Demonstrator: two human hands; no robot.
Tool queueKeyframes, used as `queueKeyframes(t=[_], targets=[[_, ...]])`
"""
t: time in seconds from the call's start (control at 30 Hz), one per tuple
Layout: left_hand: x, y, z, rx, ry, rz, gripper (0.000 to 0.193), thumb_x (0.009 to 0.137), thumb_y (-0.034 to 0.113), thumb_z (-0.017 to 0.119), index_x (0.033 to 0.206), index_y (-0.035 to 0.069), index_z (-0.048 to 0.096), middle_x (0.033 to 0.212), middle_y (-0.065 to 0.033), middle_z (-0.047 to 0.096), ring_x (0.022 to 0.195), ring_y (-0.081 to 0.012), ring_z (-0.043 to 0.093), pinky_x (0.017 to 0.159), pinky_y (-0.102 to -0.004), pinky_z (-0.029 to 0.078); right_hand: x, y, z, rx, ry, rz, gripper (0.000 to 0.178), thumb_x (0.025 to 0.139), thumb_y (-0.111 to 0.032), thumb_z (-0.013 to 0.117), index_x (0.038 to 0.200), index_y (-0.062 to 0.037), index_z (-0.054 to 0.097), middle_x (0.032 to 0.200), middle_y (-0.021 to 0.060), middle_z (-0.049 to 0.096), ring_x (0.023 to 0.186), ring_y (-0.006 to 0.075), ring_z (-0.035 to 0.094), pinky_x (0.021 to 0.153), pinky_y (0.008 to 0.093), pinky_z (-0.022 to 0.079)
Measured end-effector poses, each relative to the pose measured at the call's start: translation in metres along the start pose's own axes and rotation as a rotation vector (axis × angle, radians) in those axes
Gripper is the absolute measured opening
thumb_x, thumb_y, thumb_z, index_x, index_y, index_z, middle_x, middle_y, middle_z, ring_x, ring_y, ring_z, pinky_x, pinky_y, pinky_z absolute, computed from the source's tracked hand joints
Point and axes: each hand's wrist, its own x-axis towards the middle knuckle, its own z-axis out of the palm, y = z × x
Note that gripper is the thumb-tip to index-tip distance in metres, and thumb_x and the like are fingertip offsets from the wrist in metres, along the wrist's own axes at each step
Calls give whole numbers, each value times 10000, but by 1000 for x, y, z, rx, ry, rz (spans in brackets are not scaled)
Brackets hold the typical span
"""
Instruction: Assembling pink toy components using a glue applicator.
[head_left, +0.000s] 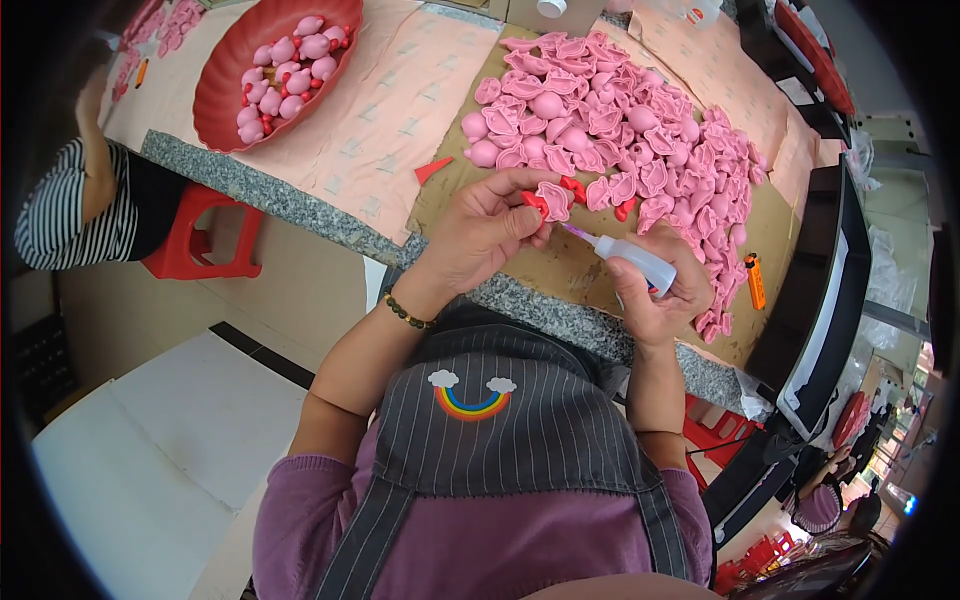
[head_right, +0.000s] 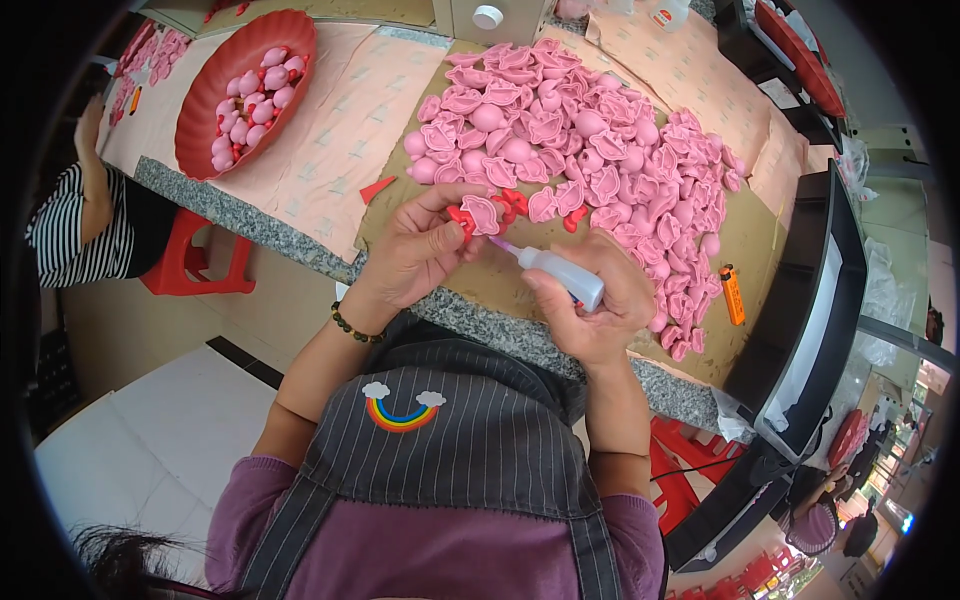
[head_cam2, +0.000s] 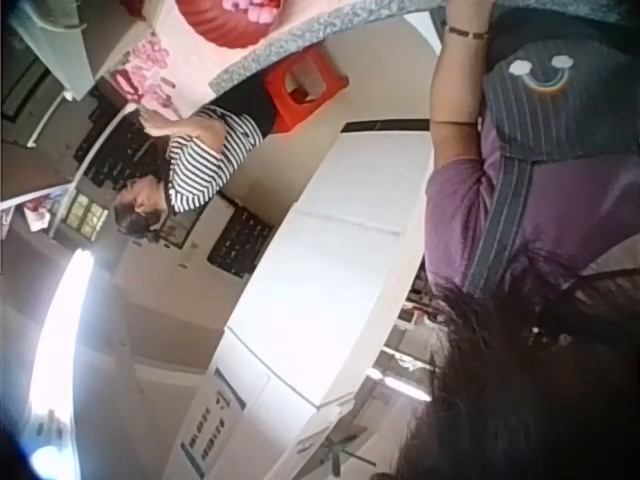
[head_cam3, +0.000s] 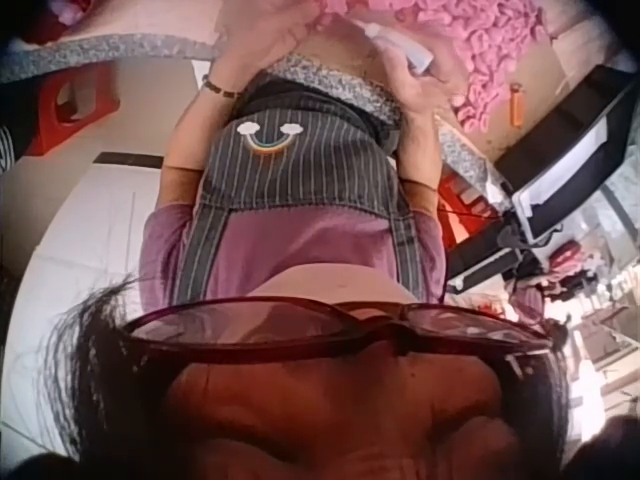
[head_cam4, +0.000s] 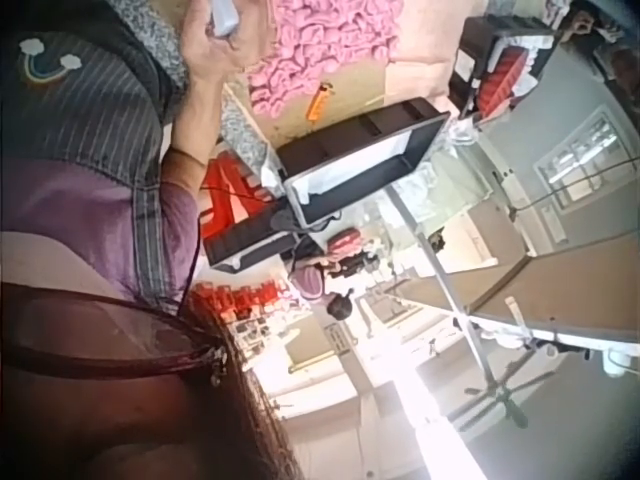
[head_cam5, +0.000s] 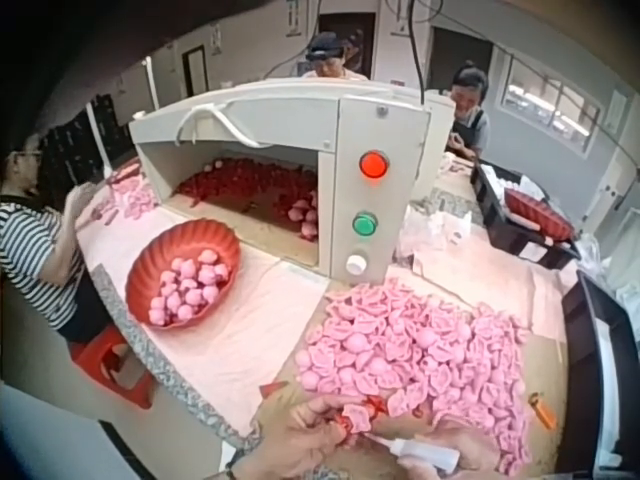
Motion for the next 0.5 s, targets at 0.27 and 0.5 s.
queueKeyframes(t=[0.27, 0.5], targets=[[1, -1, 2, -3, -4, 12, 396, 847, 54, 576, 1226, 24, 466, 1138, -139, 564, 928, -145, 551, 744, -248, 464, 0, -1, 0, -4, -25, -9, 185, 676, -46, 702, 804, 39, 598, 652, 57, 558, 563, 103, 453, 518, 224, 320], [0, 0, 0, 31, 27, -8, 385, 847, 38, 573, 1218, 25, 474, 1123, -115, 573, 946, -136, 551, 751, -248, 467, 0, -3, 1, -28, -18, 2, 187, 672, -54, 709, 793, 38, 599, 647, 60, 563, 560, 104, 457, 510, 225, 322]])
